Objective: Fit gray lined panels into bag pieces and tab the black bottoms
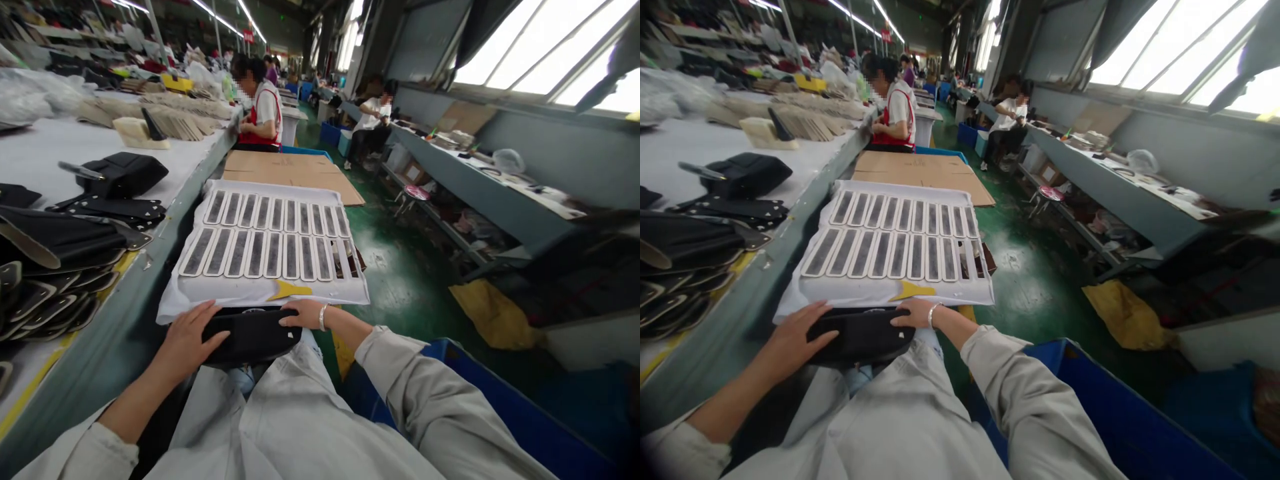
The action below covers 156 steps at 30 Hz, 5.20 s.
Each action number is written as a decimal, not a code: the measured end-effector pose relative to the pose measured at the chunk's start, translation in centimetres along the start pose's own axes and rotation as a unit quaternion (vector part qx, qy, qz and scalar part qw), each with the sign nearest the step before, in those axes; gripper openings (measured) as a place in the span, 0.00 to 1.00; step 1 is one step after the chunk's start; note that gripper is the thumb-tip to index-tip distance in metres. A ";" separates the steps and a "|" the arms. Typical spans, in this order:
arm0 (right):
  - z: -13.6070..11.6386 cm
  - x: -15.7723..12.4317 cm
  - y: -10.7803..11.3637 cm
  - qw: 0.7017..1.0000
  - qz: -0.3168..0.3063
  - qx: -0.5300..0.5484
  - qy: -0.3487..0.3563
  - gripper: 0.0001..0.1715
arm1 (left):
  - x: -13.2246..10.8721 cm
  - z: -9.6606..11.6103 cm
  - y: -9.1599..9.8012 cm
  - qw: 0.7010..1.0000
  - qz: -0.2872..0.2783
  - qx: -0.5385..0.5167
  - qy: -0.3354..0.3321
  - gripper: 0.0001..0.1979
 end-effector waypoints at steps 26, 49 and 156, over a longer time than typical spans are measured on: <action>-0.8 -4.1 -2.2 0.962 0.191 0.050 -0.189 0.05 | 4.2 8.6 -8.3 0.986 -0.116 -0.050 -0.107 0.53; -0.9 -2.8 -2.3 0.958 0.155 0.082 -0.229 0.17 | 3.2 8.1 -6.0 0.957 -0.104 -0.034 -0.270 0.27; -0.1 -1.3 -2.0 0.978 0.157 0.120 -0.064 0.19 | 8.8 6.7 -5.3 0.919 -0.334 -0.209 -0.019 0.19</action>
Point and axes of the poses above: each hand's wrist, its own x-axis towards the middle knuckle, its own y-axis out of the back of the hand, z = x × y, the point moved 2 cm from there along x, towards the middle knuckle, and after that the axes turned 10 degrees about -x, right-handed, at the moved point
